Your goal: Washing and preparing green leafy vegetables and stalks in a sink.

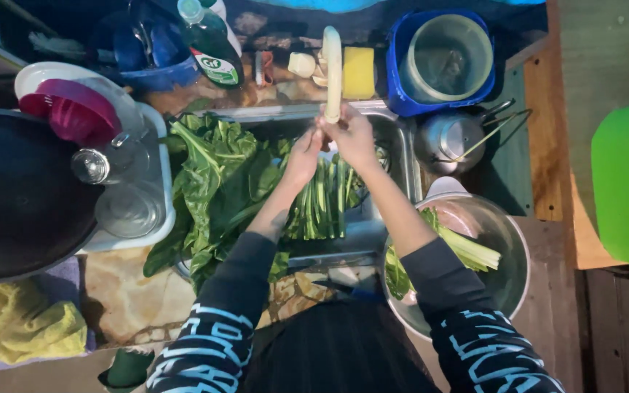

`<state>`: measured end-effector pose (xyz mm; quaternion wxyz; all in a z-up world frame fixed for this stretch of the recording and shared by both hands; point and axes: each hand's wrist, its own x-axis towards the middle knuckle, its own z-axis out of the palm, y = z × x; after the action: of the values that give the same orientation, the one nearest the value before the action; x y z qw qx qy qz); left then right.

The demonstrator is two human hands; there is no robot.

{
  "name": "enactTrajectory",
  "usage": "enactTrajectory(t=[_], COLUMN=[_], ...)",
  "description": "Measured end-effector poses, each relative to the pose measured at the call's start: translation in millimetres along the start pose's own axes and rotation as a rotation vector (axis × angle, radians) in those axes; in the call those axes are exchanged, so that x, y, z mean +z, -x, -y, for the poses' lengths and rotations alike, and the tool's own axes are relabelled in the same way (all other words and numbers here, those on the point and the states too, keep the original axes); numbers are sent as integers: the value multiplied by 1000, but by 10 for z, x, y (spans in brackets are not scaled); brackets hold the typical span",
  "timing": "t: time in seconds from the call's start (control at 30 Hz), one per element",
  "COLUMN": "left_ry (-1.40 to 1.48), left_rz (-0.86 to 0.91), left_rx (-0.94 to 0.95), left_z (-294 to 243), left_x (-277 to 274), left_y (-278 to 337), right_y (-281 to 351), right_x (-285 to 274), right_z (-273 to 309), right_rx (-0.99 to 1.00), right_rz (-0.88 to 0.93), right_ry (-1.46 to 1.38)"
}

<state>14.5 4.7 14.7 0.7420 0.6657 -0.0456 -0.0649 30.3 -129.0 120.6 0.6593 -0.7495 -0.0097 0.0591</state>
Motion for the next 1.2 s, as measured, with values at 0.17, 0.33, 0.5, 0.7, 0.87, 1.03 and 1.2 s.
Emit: enactTrajectory(t=[0.17, 0.33, 0.5, 0.7, 0.87, 1.03, 1.2], left_ry=[-132, -243, 20, 275, 278, -60, -756], left_rz=[85, 92, -21, -254, -344, -109, 86], left_rx=[39, 7, -107, -270, -265, -222, -248], left_z=[-40, 63, 485, 382, 584, 1096, 891], left_x=[-27, -137, -240, -290, -460, -622, -264], left_y=[26, 153, 156, 363, 394, 844, 1094], right_y=[-101, -58, -23, 64, 48, 393, 1150], right_x=[-248, -261, -194, -63, -131, -484, -1098], right_z=[130, 309, 36, 112, -103, 371, 842], right_rx=[-189, -98, -103, 28, -138, -69, -31], right_rz=[-140, -153, -197, -66, -116, -245, -344], right_ry=[11, -79, -208, -140, -17, -179, -43])
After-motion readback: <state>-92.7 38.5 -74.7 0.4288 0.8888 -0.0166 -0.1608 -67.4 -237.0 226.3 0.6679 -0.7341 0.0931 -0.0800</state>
